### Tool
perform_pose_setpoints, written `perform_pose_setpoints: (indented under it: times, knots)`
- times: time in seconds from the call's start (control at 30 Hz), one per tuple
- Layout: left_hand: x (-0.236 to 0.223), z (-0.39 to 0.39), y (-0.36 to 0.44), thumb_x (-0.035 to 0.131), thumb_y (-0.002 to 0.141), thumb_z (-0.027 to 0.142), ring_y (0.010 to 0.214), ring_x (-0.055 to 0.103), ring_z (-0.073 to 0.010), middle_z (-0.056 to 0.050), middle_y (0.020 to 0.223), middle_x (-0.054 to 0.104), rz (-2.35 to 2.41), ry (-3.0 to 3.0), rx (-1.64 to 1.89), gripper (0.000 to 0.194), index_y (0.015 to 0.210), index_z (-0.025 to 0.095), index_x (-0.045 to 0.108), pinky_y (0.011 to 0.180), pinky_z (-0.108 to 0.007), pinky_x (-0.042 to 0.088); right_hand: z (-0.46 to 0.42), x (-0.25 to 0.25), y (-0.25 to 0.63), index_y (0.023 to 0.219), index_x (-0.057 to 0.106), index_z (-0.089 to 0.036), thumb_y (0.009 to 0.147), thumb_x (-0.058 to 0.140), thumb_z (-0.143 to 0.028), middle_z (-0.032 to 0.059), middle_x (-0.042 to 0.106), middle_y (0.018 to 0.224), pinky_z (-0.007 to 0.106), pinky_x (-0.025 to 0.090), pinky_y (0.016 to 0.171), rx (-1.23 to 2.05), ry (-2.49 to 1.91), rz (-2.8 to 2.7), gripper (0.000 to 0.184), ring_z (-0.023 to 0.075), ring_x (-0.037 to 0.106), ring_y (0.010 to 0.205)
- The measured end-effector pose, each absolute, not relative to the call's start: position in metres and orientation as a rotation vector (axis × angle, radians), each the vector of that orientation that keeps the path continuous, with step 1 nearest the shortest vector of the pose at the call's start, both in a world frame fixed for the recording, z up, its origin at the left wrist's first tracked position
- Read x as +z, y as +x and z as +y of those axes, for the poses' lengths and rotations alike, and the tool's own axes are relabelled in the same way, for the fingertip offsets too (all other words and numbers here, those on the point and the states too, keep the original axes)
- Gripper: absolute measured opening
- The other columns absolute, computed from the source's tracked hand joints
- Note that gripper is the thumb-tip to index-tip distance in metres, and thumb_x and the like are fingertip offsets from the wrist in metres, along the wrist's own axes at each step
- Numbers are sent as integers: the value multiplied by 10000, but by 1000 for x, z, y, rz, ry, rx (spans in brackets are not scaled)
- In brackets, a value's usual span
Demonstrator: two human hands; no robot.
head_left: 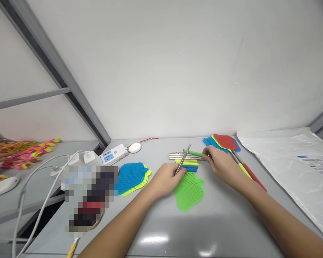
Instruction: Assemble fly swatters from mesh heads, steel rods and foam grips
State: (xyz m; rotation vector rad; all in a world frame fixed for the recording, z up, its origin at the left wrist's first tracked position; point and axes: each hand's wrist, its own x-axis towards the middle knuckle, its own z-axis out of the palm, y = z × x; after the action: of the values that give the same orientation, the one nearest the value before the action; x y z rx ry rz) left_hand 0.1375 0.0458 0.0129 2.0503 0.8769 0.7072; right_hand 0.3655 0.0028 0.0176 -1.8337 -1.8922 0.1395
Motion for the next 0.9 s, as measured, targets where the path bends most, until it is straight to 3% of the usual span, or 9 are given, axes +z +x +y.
perform_pose_setpoints:
  times: [0.23,0.4,0.67,0.9]
  knots:
    - [15,53,139,410,909,506,551,478,-127,-10,633,565,931,1768,983,463,696,166,642,529,-240,367,-4,27,359,1015,507,-243,948,393,-280,19,648,907,296,435,692,437,-1595,-1815,138,176,603,807]
    - [14,64,136,376,896,595,380,350,-71,19,595,529,864,1225,1348,476,642,195,410,359,-213,276,-11,26,336,1035,538,-237,942,397,-277,7,640,856,291,451,719,838,-1407,-1782,173,160,609,793]
    - [20,62,133,355,885,640,324,362,-62,52,537,470,814,1014,1617,472,728,199,410,299,-179,262,-16,8,307,1012,533,-209,953,418,-372,4,616,778,296,421,705,1249,-1284,-1624,208,157,589,751]
    - [21,60,135,325,905,625,366,404,-73,49,548,454,783,1057,1640,463,742,201,413,319,-176,308,-15,7,308,1010,517,-200,944,449,-382,2,609,822,304,409,707,1325,-1236,-1534,205,135,581,693]
